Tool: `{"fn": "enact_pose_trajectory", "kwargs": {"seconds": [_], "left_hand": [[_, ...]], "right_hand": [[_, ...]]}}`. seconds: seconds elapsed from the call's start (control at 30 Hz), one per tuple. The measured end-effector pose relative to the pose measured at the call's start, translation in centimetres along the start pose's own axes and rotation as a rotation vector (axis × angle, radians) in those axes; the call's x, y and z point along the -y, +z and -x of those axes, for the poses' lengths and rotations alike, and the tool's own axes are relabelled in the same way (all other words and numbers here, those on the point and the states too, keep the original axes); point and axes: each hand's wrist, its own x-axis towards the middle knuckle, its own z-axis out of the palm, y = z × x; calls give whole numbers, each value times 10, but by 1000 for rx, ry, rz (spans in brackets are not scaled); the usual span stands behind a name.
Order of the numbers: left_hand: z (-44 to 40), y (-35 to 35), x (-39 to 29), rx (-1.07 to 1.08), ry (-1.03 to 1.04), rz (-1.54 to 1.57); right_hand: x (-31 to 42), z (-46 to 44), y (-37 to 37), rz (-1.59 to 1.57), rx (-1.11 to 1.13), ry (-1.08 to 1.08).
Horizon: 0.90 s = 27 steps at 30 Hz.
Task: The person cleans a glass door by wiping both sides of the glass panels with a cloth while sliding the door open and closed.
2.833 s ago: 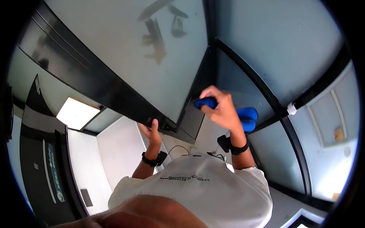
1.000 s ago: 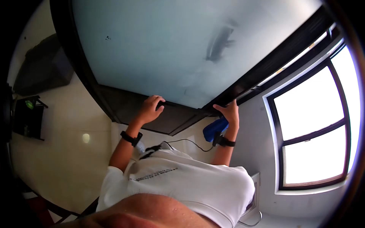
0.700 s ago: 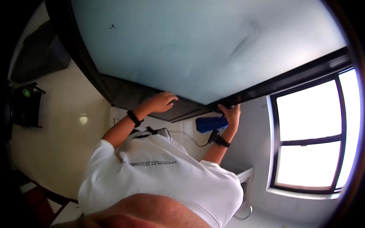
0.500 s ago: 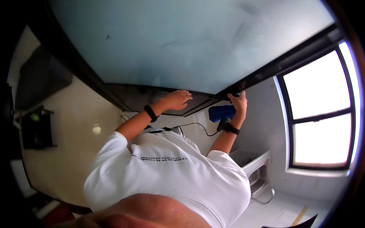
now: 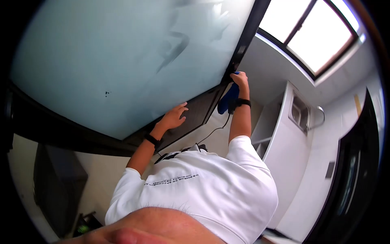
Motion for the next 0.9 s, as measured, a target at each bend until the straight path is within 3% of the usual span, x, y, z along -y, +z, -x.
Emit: {"fn": "enact_pose_trajectory", "kwargs": {"seconds": [0.07,0.13,0.4,0.6,0.67,0.73,0.9], "left_hand": [[-14,-5,11,20,92,13],[-25,-2,14,90,53,125],[-39,-28,19,295,163,232],[-58,-30,43,362,281,304],[-65,-20,32,331,338,296],[-69,-26,42,399,279,374],[-89,-26,39,311,380,429]], "right_hand": [[-3,6,-6,-28,-97,94],[-1,22,-11,8,-223,232],[-16,68,-22,-146,-386,498],[-23,101,-9,-502,-621,502],[-77,87,1,-965,-601,398],[-68,104,6,-1084,-699,421],[-53,145,0,-1356,-824,603]]}}
